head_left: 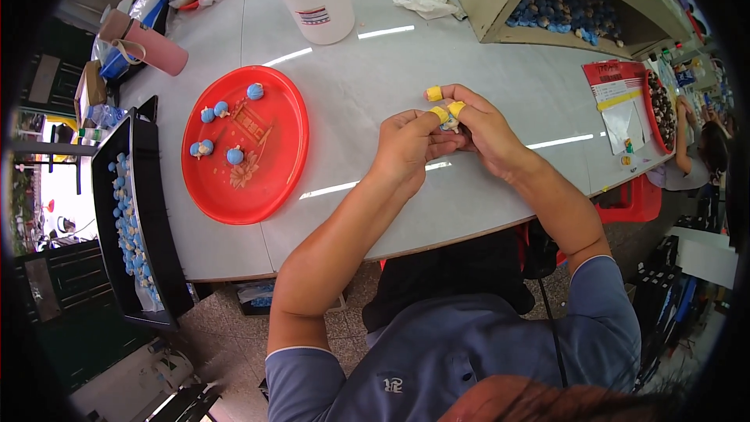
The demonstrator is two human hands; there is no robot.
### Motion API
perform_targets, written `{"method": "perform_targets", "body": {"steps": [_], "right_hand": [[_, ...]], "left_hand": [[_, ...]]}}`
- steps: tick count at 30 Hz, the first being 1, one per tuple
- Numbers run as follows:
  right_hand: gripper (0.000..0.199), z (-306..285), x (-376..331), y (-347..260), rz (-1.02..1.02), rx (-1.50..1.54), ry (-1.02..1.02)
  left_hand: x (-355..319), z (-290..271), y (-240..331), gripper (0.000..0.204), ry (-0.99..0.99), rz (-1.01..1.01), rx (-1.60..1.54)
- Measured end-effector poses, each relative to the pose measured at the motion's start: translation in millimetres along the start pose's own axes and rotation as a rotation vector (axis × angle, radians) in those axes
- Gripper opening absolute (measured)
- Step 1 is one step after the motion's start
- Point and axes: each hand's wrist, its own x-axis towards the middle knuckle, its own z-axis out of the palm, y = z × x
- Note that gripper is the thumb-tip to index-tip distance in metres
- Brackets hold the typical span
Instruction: The person assembles small blue and yellow plastic toy components by hand, joining them together with glue from a glue bottle.
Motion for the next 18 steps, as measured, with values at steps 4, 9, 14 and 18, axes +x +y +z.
{"method": "perform_targets", "body": {"steps": [4,9,14,18], "right_hand": [[0.034,-0.4,0.2,0.7,-0.006,-0.007,-0.005],[0.036,0.1,-1.4,0.4,-0.01,-0.01,-0.015],[0.037,-2.1,-0.2,1.1,-0.007,0.002,-0.023],[0.037,-1.0,-0.3,0.4,-0.011,-0.003,-0.024]], "left_hand": [[-0.9,0.3,-0.3,0.016,0.018,-0.005,-0.03],[-1.3,-0.4,-0.4,0.016,0.023,-0.016,-0.023],[-0.5,0.3,-0.5,0.017,0.01,-0.014,-0.008],[2.2,-2.8,-1.8,0.019,0.005,-0.016,0.007]]}}
